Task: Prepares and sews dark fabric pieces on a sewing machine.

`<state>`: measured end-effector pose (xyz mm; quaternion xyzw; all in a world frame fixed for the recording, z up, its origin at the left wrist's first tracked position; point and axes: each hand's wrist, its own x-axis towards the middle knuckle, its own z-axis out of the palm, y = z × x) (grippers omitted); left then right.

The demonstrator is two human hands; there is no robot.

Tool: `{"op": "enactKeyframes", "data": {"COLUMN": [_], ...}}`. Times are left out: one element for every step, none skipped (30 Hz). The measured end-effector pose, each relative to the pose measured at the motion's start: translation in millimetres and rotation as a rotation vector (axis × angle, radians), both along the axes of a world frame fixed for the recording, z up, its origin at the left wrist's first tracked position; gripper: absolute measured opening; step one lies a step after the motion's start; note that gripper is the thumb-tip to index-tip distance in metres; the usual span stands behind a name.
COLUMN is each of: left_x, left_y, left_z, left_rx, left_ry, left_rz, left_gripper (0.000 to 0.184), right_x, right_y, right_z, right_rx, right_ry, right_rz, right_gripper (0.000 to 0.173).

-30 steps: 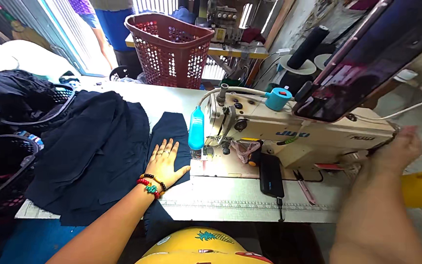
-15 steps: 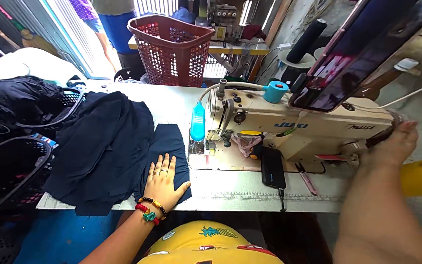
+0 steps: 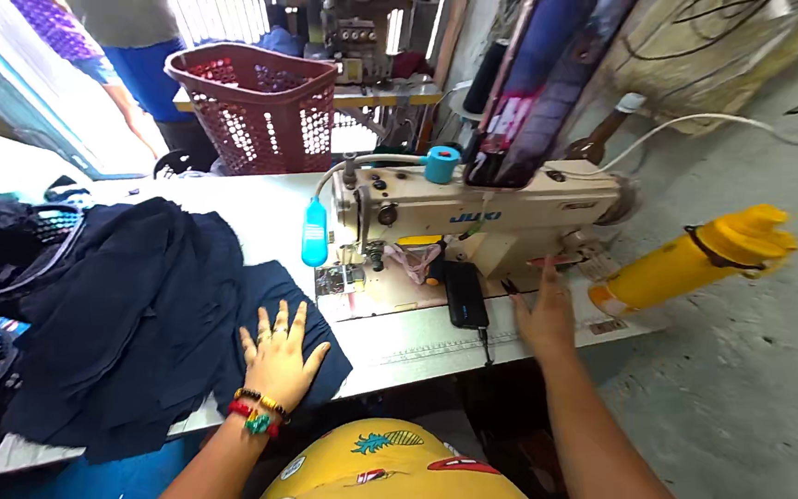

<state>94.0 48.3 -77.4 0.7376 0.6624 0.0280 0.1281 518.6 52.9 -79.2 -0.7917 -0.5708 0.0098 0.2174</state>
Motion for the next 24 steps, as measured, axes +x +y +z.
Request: {"op": "enactKeyframes", "data": {"left_x": [4.1, 6.4, 7.2, 6.2, 4.5, 2.8, 0.2, -4.0, -9.4, -14.2, -17.3, -18.3, -18.0, -16.5, -13.7, -10.0, -6.1, -3.0, -1.1, -0.3, -0.4, -0.7, -0.6, 0.1], "left_y": [-7.5, -13.1, -16.7, -18.2, -17.7, -16.3, -14.6, -12.5, -8.7, -3.5, 0.5, 1.5, 0.0, -2.5, -5.9, -10.5, -15.6, -19.9, -22.6, -23.5, -22.2, -18.6, -13.7, -8.3], "left_z": [1.2, 6.4, 14.7, 23.1, 30.7, 36.8, 38.7, 34.1, 22.9, 10.1, 0.5, -5.0, -6.2, -5.3, -3.2, -0.6, 1.4, 2.4, 2.4, 0.2, -3.6, -7.8, -10.2, -11.4], "left_rx": [0.020, 0.003, -0.042, -0.087, -0.117, -0.128, -0.092, 0.010, 0.149, 0.241, 0.252, 0.196, 0.109, 0.054, 0.031, 0.019, 0.017, 0.027, 0.049, 0.103, 0.182, 0.282, 0.360, 0.427], "left_ry": [0.006, 0.033, 0.079, 0.136, 0.186, 0.220, 0.227, 0.192, 0.133, 0.082, 0.042, 0.014, 0.000, -0.003, -0.005, -0.002, 0.006, 0.011, 0.003, -0.019, -0.038, -0.048, -0.047, -0.038], "left_rz": [0.025, 0.035, 0.033, 0.021, 0.002, -0.019, -0.049, -0.102, -0.183, -0.262, -0.309, -0.312, -0.277, -0.224, -0.164, -0.106, -0.058, -0.028, -0.012, -0.013, -0.029, -0.062, -0.100, -0.139], "left_gripper": [0.084, 0.083, 0.083, 0.082, 0.081, 0.080, 0.078, 0.075, 0.073, 0.073, 0.073, 0.074, 0.076, 0.078, 0.078, 0.076, 0.072, 0.067, 0.061, 0.057, 0.053, 0.050, 0.048, 0.046], "right_x": [0.1, 0.9, 2.0, 3.2, 4.2, 4.9, 4.9, 4.2, 3.2, 1.9, 1.0, 0.4, -0.3, -1.5, -4.6, -10.3, -19.5, -31.7, -45.9, -61.2, -77.4, -94.1, -111.0, -127.6], "right_y": [-4.1, -7.2, -9.3, -10.7, -11.8, -12.6, -12.8, -13.0, -13.3, -13.3, -12.7, -12.1, -12.4, -14.1, -17.0, -20.5, -24.0, -26.9, -29.4, -30.8, -30.4, -28.5, -25.6, -23.0], "right_z": [-5.8, -11.0, -15.2, -18.0, -19.1, -19.5, -19.2, -18.6, -18.0, -16.6, -14.7, -11.8, -8.5, -6.0, -4.0, -1.9, 1.8, 6.3, 10.5, 13.3, 14.0, 12.8, 10.4, 8.0], "right_rx": [0.033, 0.052, 0.046, 0.023, -0.005, -0.020, -0.024, -0.030, -0.050, -0.083, -0.120, -0.156, -0.167, -0.136, -0.056, 0.052, 0.146, 0.207, 0.225, 0.208, 0.181, 0.156, 0.138, 0.115], "right_ry": [-0.018, -0.022, -0.017, -0.010, -0.004, -0.008, -0.024, -0.056, -0.104, -0.154, -0.185, -0.190, -0.165, -0.126, -0.096, -0.075, -0.049, -0.014, 0.033, 0.085, 0.140, 0.186, 0.208, 0.211], "right_rz": [-0.020, -0.021, -0.013, -0.001, 0.012, 0.025, 0.038, 0.051, 0.057, 0.061, 0.054, 0.032, 0.002, -0.027, -0.042, -0.035, -0.007, 0.041, 0.111, 0.190, 0.272, 0.355, 0.433, 0.504], "right_gripper": [0.081, 0.080, 0.077, 0.074, 0.070, 0.065, 0.057, 0.049, 0.042, 0.036, 0.034, 0.035, 0.035, 0.035, 0.035, 0.034, 0.033, 0.033, 0.034, 0.036, 0.039, 0.040, 0.039, 0.038]}}
